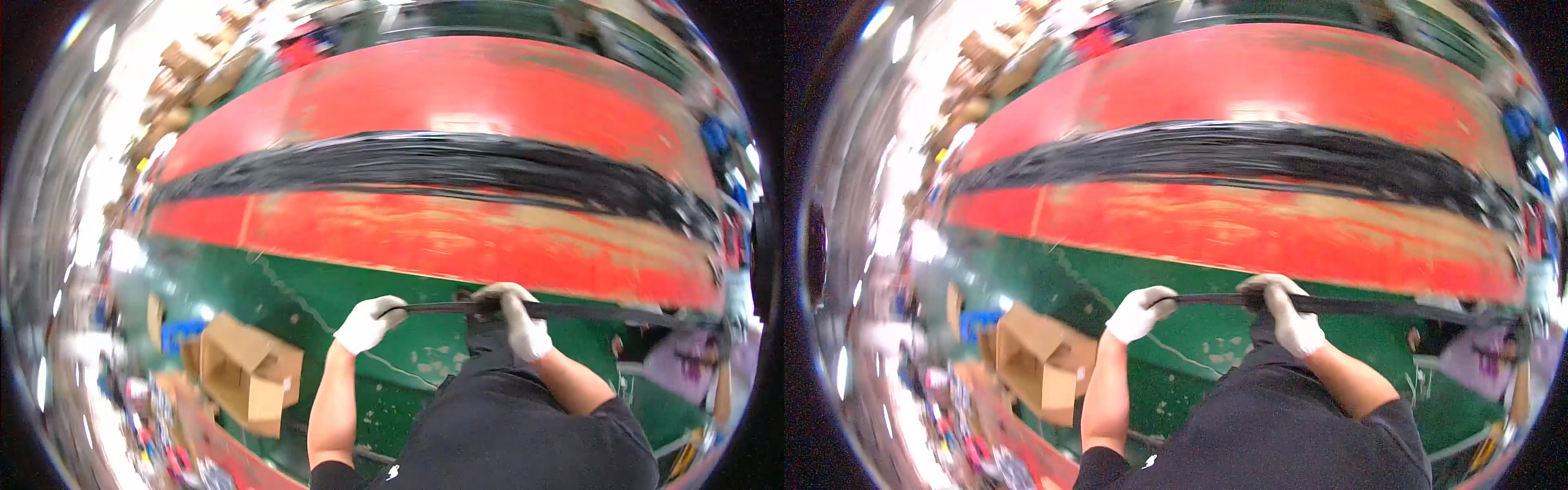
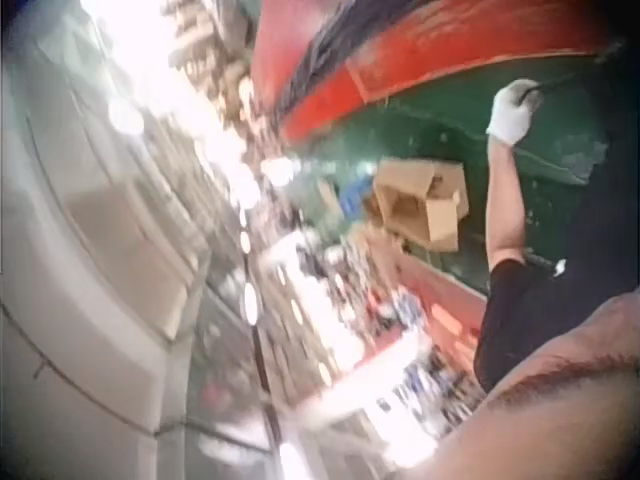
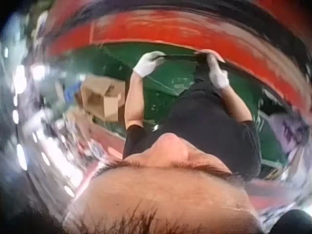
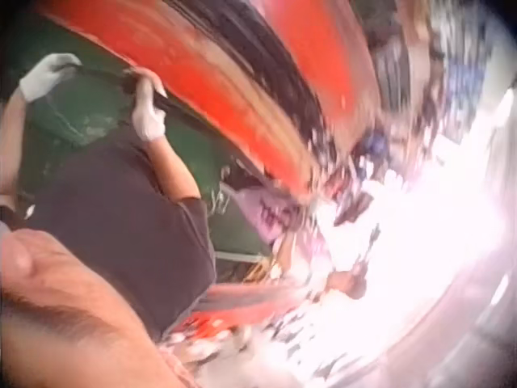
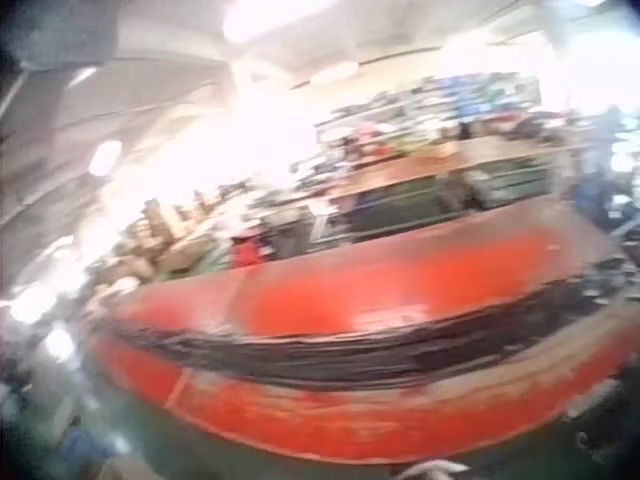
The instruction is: Measure, cut, and sort black cables in a fabrication factory.
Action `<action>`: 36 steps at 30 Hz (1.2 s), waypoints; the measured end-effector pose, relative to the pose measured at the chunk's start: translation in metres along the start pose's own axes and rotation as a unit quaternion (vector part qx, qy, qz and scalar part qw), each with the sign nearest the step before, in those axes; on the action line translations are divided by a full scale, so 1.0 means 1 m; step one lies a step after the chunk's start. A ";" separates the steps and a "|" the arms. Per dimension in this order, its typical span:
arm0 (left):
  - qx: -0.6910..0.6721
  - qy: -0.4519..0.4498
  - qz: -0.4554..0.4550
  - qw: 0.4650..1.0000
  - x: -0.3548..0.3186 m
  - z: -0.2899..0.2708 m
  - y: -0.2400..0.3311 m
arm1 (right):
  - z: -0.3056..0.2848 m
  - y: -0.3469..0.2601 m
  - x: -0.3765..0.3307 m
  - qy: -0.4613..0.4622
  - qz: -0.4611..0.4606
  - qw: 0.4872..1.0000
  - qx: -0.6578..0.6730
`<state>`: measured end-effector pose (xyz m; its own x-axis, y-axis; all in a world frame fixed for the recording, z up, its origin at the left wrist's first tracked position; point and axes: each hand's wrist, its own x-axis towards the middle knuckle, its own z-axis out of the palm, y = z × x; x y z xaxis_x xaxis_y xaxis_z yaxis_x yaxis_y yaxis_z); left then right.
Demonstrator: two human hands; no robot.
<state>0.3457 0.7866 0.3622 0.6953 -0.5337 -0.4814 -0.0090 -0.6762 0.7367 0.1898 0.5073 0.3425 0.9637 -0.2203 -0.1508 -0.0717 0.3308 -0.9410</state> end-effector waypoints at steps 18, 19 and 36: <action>-0.092 0.239 -0.158 0.954 -0.029 -0.289 -0.207 | 0.299 0.063 0.268 -0.206 -0.034 0.978 -0.019; -0.092 0.246 -0.134 0.955 -0.032 -0.302 -0.230 | 0.320 0.071 0.275 -0.195 -0.034 0.980 -0.016; -0.308 0.262 0.039 0.914 -0.059 -0.655 -0.434 | 0.680 0.089 0.438 -0.037 -0.130 0.990 0.026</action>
<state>0.7794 1.4441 0.3826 0.9599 -0.1421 -0.2417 0.2210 -0.1471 0.9641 0.7798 1.0637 0.3990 0.9639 -0.2380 0.1192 0.1936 0.3194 -0.9276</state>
